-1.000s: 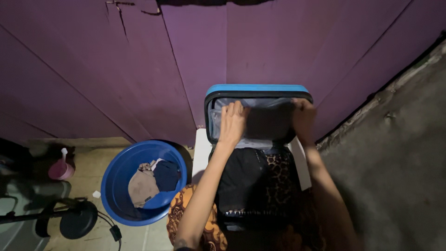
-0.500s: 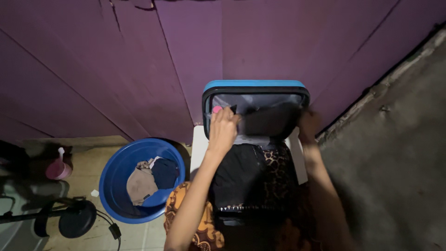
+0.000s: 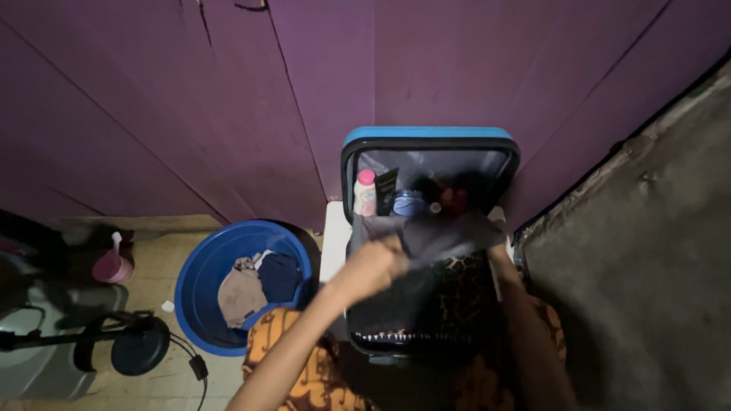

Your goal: The person opens a small blue suitcase and places various toiletries, including bottles and small containers, into the zippered compartments inside the lid.

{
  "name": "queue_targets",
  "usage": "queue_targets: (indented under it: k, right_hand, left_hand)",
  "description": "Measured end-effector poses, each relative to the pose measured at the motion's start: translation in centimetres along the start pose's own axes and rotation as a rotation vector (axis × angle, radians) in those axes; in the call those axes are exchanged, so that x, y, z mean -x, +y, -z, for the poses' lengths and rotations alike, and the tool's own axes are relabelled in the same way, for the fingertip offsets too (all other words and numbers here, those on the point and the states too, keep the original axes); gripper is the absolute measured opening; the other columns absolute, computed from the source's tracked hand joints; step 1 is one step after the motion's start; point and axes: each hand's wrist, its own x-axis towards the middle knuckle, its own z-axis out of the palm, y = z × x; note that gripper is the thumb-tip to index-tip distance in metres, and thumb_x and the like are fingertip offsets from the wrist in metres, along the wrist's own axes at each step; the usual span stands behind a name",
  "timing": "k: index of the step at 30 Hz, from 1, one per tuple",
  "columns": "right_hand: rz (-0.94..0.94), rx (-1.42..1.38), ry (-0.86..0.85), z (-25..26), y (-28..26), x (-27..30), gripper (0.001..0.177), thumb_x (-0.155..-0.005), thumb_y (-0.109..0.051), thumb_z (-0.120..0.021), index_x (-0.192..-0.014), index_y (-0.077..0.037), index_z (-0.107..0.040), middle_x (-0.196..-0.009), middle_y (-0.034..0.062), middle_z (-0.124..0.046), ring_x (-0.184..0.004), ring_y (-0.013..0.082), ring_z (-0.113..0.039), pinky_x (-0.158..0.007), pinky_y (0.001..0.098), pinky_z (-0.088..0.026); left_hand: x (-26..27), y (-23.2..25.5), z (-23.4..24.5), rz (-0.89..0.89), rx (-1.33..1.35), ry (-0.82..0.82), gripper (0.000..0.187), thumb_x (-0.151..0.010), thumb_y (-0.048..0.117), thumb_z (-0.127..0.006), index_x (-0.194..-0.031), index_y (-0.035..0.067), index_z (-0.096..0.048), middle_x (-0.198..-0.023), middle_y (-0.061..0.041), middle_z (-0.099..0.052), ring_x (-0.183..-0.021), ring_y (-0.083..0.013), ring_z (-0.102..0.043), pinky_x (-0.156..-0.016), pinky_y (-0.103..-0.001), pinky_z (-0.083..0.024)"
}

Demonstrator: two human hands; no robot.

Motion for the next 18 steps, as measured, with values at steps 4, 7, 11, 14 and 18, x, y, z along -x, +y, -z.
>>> queue_targets:
  k: [4,7,11,14,18]
  right_hand:
    - [-0.082,0.348,0.087,1.9,-3.1,0.5,0.014,-0.097,-0.012,-0.063,-0.098,0.002,-0.062,-0.087,0.0106,-0.064,-0.072,0.0261,-0.059,-0.066,0.0382,-0.049]
    - [-0.03,0.58,0.134,1.7,-6.6,-0.1,0.024,-0.092,-0.014,-0.066,-0.108,0.004,-0.062,-0.094,0.0146,-0.066,-0.077,0.0297,-0.061,-0.07,0.041,-0.051]
    - [-0.02,0.298,-0.099,1.0,-10.6,-0.9,0.05,-0.085,-0.019,-0.07,-0.129,0.005,-0.061,-0.104,0.0181,-0.07,-0.08,0.0332,-0.064,-0.072,0.0446,-0.052]
    - [-0.17,0.411,-0.377,0.1,-12.7,-2.0,0.043,-0.077,-0.029,-0.084,-0.106,-0.003,-0.066,-0.099,0.0191,-0.071,-0.092,0.0384,-0.067,-0.079,0.0479,-0.055]
    - [-0.093,0.661,-0.414,-0.8,-13.0,-2.6,0.061,-0.069,-0.038,-0.088,-0.114,-0.005,-0.064,-0.1,0.0208,-0.069,-0.099,0.0425,-0.064,-0.082,0.0521,-0.052]
  left_hand:
    - [2.1,-1.0,-8.3,-0.046,-0.282,-0.358,0.016,-0.067,-0.001,-0.072,-0.083,0.001,-0.075,-0.091,-0.019,-0.073,-0.087,-0.0324,-0.073,-0.077,-0.041,-0.059]
    - [3.0,-2.8,-14.8,-0.118,-0.351,-0.434,0.009,-0.07,0.007,-0.077,-0.079,0.004,-0.076,-0.085,-0.017,-0.074,-0.086,-0.0333,-0.074,-0.075,-0.043,-0.058]
    - [2.6,-4.1,-19.6,-0.153,-0.455,-0.511,0.012,-0.07,0.013,-0.08,-0.081,0.008,-0.079,-0.087,-0.015,-0.076,-0.089,-0.0312,-0.074,-0.074,-0.043,-0.058]
    - [0.2,-3.1,-19.3,-0.015,-0.445,-0.806,0.024,-0.071,0.02,-0.082,-0.091,0.007,-0.078,-0.095,-0.016,-0.076,-0.091,-0.0326,-0.073,-0.076,-0.044,-0.059]
    - [-2.6,-2.4,-14.3,0.161,-0.221,-0.815,0.049,-0.086,0.045,-0.08,-0.098,-0.002,-0.074,-0.1,-0.022,-0.072,-0.096,-0.0372,-0.07,-0.086,-0.046,-0.055]
